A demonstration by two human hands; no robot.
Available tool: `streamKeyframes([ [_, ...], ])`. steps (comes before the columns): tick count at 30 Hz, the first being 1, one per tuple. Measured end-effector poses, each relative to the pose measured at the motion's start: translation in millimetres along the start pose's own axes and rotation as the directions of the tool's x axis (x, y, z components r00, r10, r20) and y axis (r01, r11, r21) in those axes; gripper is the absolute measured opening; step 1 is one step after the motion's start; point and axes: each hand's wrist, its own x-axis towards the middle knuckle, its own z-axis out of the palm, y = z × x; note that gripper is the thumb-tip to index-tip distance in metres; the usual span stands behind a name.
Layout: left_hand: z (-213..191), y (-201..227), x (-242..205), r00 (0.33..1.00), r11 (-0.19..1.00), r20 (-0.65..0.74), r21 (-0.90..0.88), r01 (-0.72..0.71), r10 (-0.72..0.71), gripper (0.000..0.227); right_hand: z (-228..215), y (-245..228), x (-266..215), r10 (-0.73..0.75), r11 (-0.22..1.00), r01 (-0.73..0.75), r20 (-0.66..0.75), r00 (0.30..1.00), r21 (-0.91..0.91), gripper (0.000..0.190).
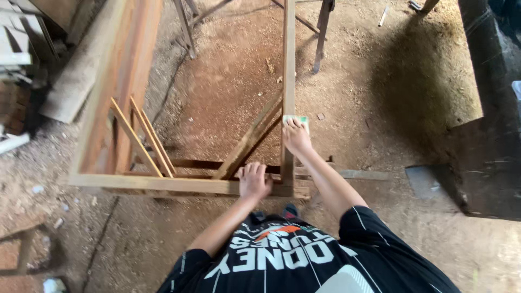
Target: The person sands the surfaces and edges of a large wooden frame using a small piece of sandpaper by hand, moving along different sections of the frame.
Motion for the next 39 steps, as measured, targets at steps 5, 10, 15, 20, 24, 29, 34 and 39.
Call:
streamKeyframes([
  [5,-7.1,-2.6,-1.8,0.999,0.999,0.001,-0.011,-0.039,0.039,0.038,-20.4,-37.2,-87.5,-0.105,0.96,0.183,0.332,0.937,-0.213,0.043],
  [10,-8.4,-8.8,-8.3,0.998,0.999,0.055,-0.009,-0.034,0.035,0.045,-8.0,-58.8,-89.4,0.035,0.998,-0.028,0.136,0.99,-0.057,0.049],
  [15,1.0,-9.2,0.0,0.981,0.998,0.191,0.059,-0.001,-0.011,0.041,-58.2,-59.1,-16.3,0.405,0.826,-0.517,0.401,0.822,0.225,0.042],
  [20,4.3,-12.9,-0.5,0.993,0.999,0.114,0.043,-0.034,0.029,0.039,-57.7,-87.0,-84.7,0.363,0.865,-0.469,0.424,0.83,0.177,0.038],
  [24,-7.2,-8.9,2.5,0.949,1.0,0.315,-0.007,0.021,-0.017,0.038,-25.1,-90.5,-115.6,0.198,0.98,-0.192,0.15,0.969,-0.055,0.043],
  [29,-33.8,1.5,4.1,0.899,0.977,0.436,0.203,-0.056,-0.039,0.051,-51.6,-68.9,-28.3,0.392,0.876,-0.442,0.248,0.886,0.195,0.039],
  [34,-28.8,1.6,3.2,0.942,0.997,0.331,0.077,0.031,-0.055,0.037,-69.0,-72.3,-35.3,0.24,0.925,-0.025,0.53,0.814,-0.38,0.028],
  [39,-22.2,-0.4,4.6,0.951,0.996,0.302,0.08,0.05,-0.072,0.038,-45.0,-90.3,-123.8,0.108,0.994,-0.108,0.217,0.97,-0.011,0.038],
])
